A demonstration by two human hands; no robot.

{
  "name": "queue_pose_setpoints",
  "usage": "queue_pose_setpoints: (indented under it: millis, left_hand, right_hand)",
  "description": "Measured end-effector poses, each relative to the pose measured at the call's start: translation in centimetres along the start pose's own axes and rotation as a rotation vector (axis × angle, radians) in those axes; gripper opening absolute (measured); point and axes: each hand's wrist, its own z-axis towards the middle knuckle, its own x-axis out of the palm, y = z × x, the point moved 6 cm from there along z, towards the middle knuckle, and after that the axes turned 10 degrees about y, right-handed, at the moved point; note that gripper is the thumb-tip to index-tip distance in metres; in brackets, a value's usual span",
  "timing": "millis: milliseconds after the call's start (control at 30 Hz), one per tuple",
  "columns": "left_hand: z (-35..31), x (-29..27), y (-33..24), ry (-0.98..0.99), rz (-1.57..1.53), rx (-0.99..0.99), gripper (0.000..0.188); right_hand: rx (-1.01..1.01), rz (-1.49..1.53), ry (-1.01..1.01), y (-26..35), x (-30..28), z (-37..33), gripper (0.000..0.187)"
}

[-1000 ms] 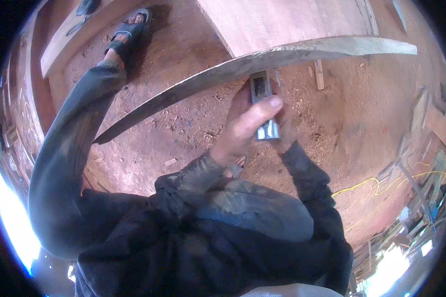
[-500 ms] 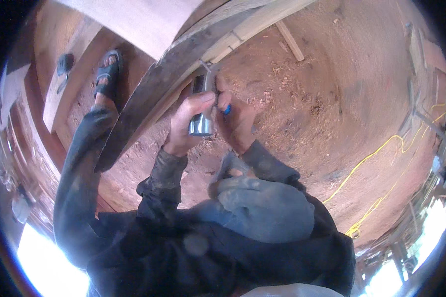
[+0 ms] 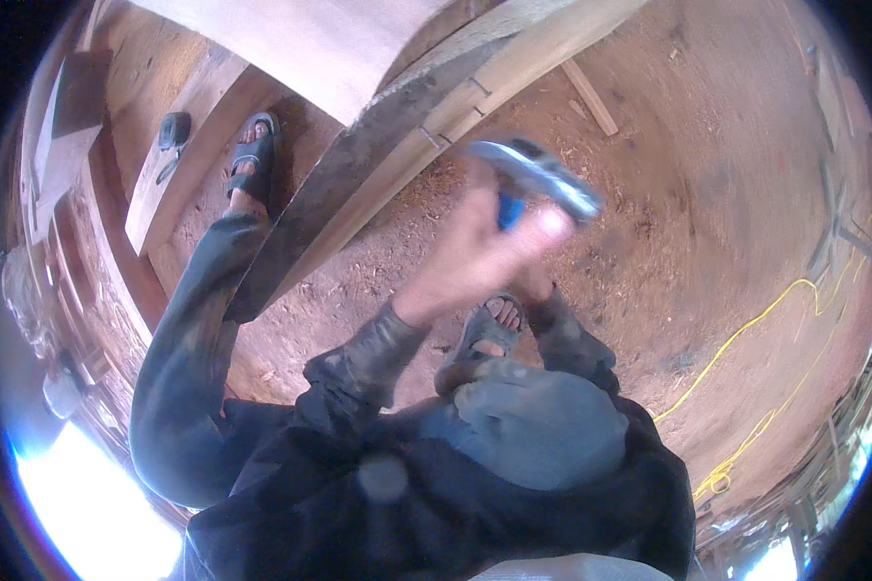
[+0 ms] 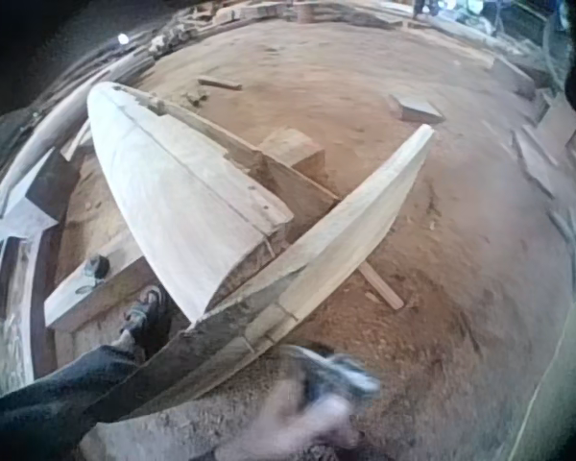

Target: The person hammers nails into a curved wooden piece, then uses a string and small weight to mark a line on a cylindrical wooden log. The person also handles a sanding block and moves around a cluttered workshop floor.

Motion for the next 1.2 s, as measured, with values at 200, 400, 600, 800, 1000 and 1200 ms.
queue_pose_setpoints:
  millis: [200,400,600,800,1000,1200]
  left_hand:
    - [-1.8,2.7,-5.8,0.138,0.881,0.197,0.053]
    - [-3.7,-5.2,-15.2,-0.569,0.935,0.555,0.013]
    - [-1.0,-10.8,-11.8,-0.515,0.814,0.177,0.036]
    - [-0.6,-10.6,-11.0,-0.498,0.941,0.19,0.044]
    - [-0.6,-10.3,-11.6,-0.541,0.91,0.15,0.049]
    - [-0.1,-10.5,-11.4,-0.543,0.828,0.093,0.048]
  right_hand:
    - [0.022,0.103,-0.081,6.1,-5.4,-6.4,0.038]
    - [0.162,-0.57,-0.237,11.4,-7.2,-8.1,0.029]
    - [0.165,-0.104,-0.192,8.7,-4.8,-5.3,0.025]
    - [0.358,-0.06,-0.045,7.3,-3.8,-2.7,0.023]
    - [0.309,-0.013,-0.058,9.2,-4.9,-2.1,0.023]
    - [0.308,0.086,-0.024,8.4,-4.8,-1.6,0.027]
